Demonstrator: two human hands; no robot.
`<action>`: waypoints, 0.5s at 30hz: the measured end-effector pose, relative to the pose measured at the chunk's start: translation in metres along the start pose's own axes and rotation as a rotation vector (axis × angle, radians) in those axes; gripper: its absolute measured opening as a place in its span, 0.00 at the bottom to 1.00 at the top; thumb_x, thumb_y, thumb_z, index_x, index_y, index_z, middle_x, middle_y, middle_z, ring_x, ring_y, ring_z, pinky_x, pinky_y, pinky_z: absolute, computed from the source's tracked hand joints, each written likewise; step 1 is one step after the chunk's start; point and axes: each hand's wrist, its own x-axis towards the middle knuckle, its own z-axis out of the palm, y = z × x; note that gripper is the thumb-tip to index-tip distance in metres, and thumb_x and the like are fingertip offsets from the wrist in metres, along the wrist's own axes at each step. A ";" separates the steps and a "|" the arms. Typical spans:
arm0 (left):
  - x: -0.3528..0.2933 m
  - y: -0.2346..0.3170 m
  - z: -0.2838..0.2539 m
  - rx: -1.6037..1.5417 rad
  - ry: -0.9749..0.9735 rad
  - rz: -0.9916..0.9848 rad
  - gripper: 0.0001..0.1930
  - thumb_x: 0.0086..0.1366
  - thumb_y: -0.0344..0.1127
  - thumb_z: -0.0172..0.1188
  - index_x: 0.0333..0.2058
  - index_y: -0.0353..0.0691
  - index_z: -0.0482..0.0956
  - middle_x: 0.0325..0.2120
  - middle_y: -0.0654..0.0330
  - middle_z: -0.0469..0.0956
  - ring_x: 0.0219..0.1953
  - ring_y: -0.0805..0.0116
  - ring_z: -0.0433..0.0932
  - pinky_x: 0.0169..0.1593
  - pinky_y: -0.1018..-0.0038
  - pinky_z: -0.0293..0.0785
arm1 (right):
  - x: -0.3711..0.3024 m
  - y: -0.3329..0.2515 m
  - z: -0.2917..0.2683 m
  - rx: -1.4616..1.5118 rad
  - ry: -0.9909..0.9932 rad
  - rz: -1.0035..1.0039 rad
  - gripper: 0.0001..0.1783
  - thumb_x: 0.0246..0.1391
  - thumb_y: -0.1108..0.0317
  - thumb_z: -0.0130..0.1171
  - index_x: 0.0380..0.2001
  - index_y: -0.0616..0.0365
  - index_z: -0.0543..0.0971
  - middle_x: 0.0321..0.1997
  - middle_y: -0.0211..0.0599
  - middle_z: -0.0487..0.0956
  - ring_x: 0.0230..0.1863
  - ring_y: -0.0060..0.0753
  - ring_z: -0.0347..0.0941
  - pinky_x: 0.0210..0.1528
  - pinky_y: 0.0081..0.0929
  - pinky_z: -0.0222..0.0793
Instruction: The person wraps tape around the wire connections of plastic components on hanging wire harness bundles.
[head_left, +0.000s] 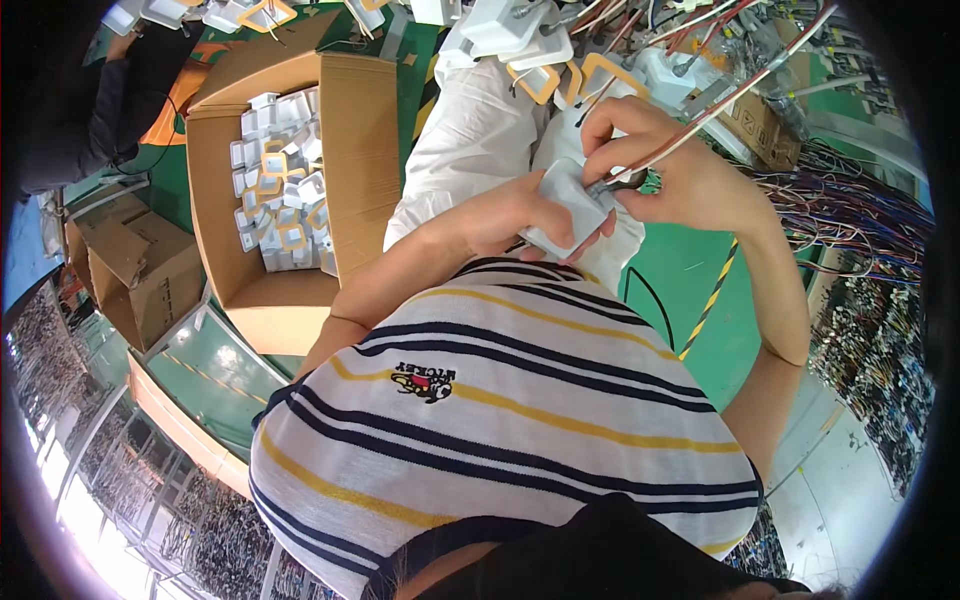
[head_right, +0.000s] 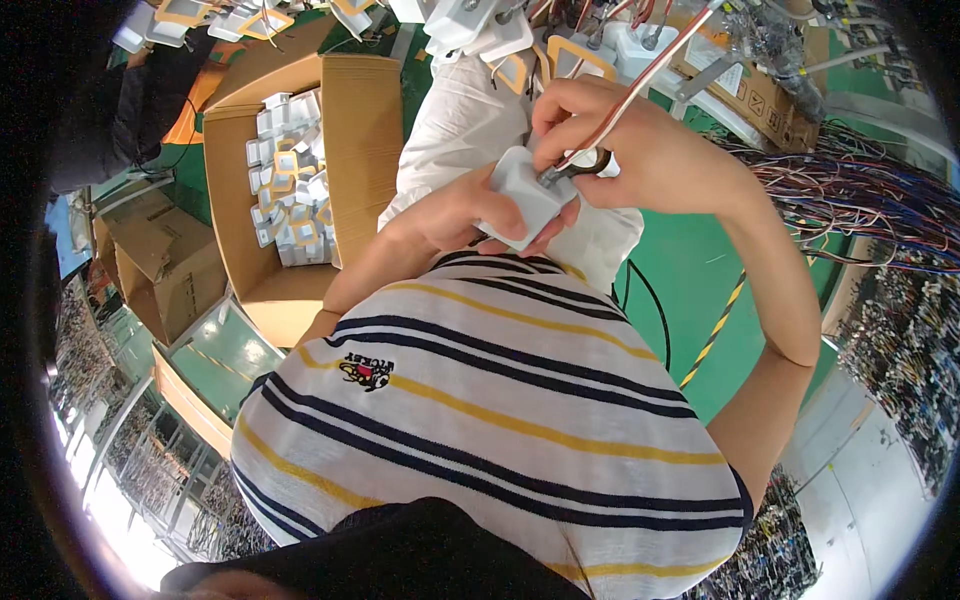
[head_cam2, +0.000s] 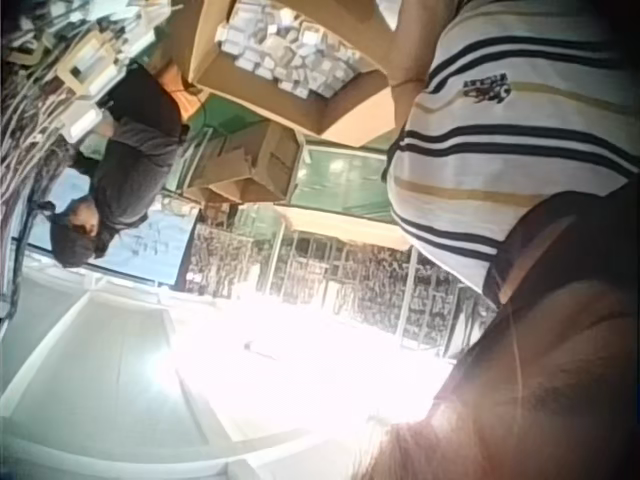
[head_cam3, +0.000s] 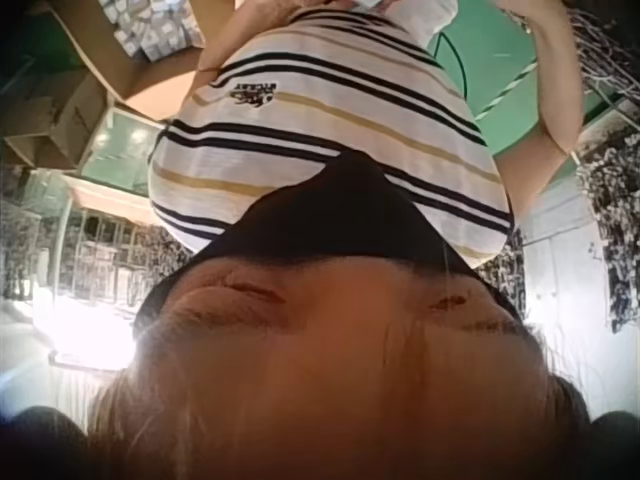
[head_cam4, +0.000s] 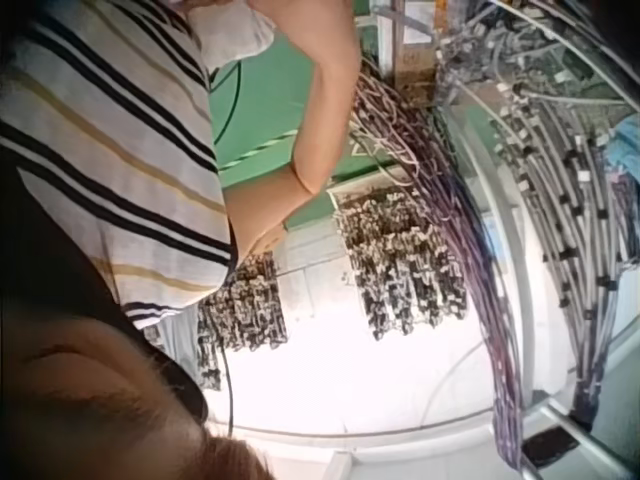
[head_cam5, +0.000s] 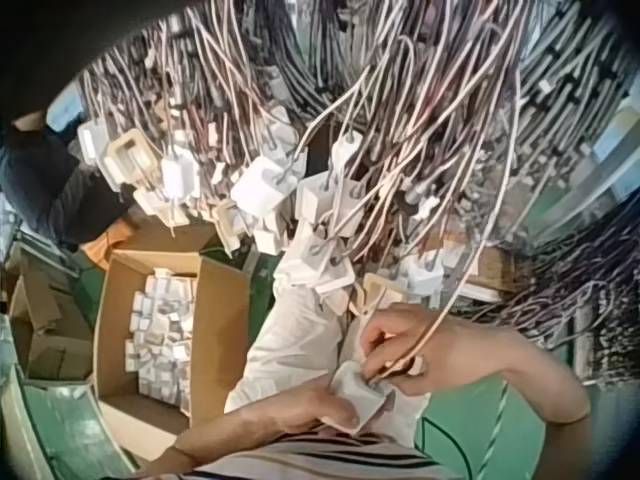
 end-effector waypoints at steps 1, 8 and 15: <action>0.002 -0.005 -0.003 0.019 0.035 0.019 0.25 0.41 0.38 0.59 0.41 0.33 0.75 0.26 0.61 0.74 0.23 0.74 0.72 0.16 0.82 0.59 | -0.001 -0.001 0.002 0.017 0.044 0.028 0.17 0.33 0.84 0.61 0.31 0.58 0.80 0.42 0.30 0.71 0.46 0.35 0.68 0.43 0.29 0.66; -0.004 0.001 -0.002 0.277 0.361 0.039 0.25 0.45 0.31 0.63 0.45 0.34 0.76 0.32 0.60 0.77 0.31 0.74 0.74 0.30 0.79 0.69 | -0.012 -0.017 0.005 -0.081 0.088 0.201 0.18 0.36 0.82 0.61 0.35 0.57 0.78 0.41 0.29 0.72 0.45 0.28 0.69 0.38 0.26 0.67; 0.008 -0.006 -0.005 0.895 0.765 0.651 0.21 0.46 0.31 0.63 0.43 0.33 0.77 0.32 0.60 0.79 0.35 0.64 0.78 0.43 0.71 0.73 | -0.017 -0.053 0.028 0.635 0.327 0.507 0.22 0.51 0.73 0.66 0.50 0.64 0.76 0.45 0.38 0.80 0.47 0.28 0.76 0.49 0.28 0.74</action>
